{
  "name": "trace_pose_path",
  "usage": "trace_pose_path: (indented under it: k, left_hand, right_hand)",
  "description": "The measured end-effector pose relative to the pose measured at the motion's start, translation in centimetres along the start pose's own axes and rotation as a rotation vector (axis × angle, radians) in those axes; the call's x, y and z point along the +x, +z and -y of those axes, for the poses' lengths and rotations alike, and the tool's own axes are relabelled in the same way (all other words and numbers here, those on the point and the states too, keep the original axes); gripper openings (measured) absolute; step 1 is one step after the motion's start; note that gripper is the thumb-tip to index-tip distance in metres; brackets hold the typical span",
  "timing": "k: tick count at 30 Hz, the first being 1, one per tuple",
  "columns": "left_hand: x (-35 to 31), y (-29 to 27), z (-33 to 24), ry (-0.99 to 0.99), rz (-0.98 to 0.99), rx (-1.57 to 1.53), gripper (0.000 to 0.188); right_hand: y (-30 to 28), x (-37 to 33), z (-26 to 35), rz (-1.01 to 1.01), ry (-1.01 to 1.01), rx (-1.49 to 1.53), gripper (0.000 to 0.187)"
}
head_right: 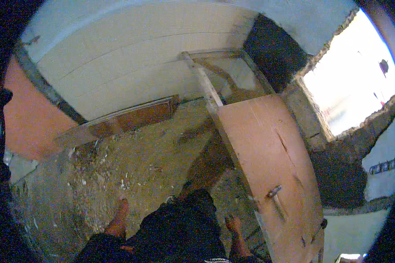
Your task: The person measures and marks a wooden plank with a tape measure and pencil, then uses a hammer to drive nails into a wooden frame. The person also uses a hand saw to cut the plank along the marked line.
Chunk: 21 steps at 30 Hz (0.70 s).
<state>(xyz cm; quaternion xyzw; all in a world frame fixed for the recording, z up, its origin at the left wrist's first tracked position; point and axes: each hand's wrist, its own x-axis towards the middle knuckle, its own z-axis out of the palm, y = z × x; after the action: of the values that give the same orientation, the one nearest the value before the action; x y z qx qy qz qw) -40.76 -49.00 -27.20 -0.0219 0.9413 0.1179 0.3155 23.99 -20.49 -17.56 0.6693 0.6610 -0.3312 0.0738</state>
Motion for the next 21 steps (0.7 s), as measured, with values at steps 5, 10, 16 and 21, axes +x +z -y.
trace_pose_path:
  k: [5,10,16,21]
  left_hand:
    - [4.6,-1.3,-4.9,0.018,0.074,-0.029,0.035]
    - [3.5,1.1,-11.0,0.291,0.299,0.033,0.039]
    - [3.9,0.5,-15.7,0.774,0.537,0.412,0.045]
    - [8.5,-6.6,-22.3,0.454,0.029,0.067,0.04]
  right_hand:
    - [2.7,2.0,7.5,0.026,-0.237,-0.163,0.036]
    - [8.4,9.6,10.2,0.42,-0.125,-0.228,0.042]
    - [9.6,25.7,18.3,0.388,-0.421,-0.305,0.044]
    - [0.5,39.1,32.7,-0.259,-1.158,-0.657,0.046]
